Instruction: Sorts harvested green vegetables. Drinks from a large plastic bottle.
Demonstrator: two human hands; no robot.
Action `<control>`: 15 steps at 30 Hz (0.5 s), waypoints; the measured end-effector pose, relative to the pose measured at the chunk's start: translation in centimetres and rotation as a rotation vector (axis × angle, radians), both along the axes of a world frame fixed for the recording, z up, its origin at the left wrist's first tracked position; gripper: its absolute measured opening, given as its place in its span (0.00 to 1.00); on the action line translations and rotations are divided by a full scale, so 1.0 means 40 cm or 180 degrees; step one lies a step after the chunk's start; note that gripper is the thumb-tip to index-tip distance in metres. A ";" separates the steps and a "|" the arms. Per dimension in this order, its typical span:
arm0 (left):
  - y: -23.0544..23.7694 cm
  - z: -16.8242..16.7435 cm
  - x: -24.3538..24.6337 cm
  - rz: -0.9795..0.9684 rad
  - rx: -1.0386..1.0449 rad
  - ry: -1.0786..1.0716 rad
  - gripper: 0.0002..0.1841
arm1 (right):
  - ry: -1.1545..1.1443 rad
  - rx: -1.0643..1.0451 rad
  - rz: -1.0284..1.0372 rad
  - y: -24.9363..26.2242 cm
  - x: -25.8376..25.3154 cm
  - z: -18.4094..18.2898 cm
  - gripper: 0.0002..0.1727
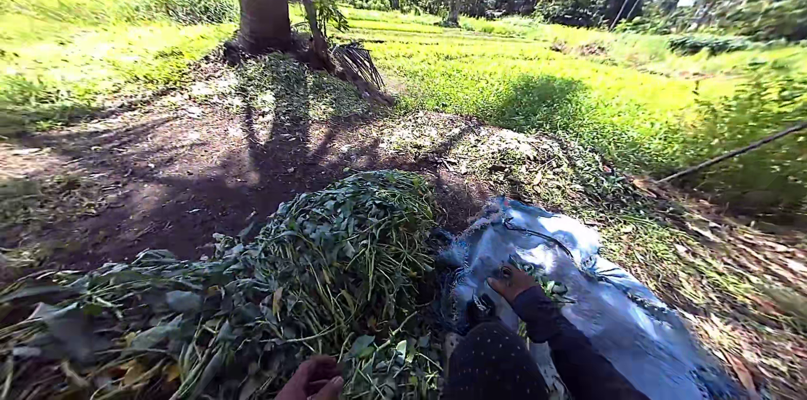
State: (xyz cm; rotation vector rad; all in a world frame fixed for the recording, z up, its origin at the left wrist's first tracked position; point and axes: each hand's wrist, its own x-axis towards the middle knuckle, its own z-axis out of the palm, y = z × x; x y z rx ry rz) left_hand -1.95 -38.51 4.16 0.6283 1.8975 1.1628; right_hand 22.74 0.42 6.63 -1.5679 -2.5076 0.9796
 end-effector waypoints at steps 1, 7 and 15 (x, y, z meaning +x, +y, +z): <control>0.027 0.013 0.010 -0.0202 0.0030 0.0303 0.30 | 0.0030 -0.0018 0.0004 -0.058 -0.030 0.123 0.26; 0.208 0.178 0.076 -0.0904 0.0186 0.1535 0.50 | 0.1073 0.0572 0.0540 -0.219 -0.103 0.461 0.17; 0.217 0.193 0.104 0.0132 0.2028 0.2415 0.62 | 0.2771 0.1388 0.2092 -0.436 -0.176 0.555 0.21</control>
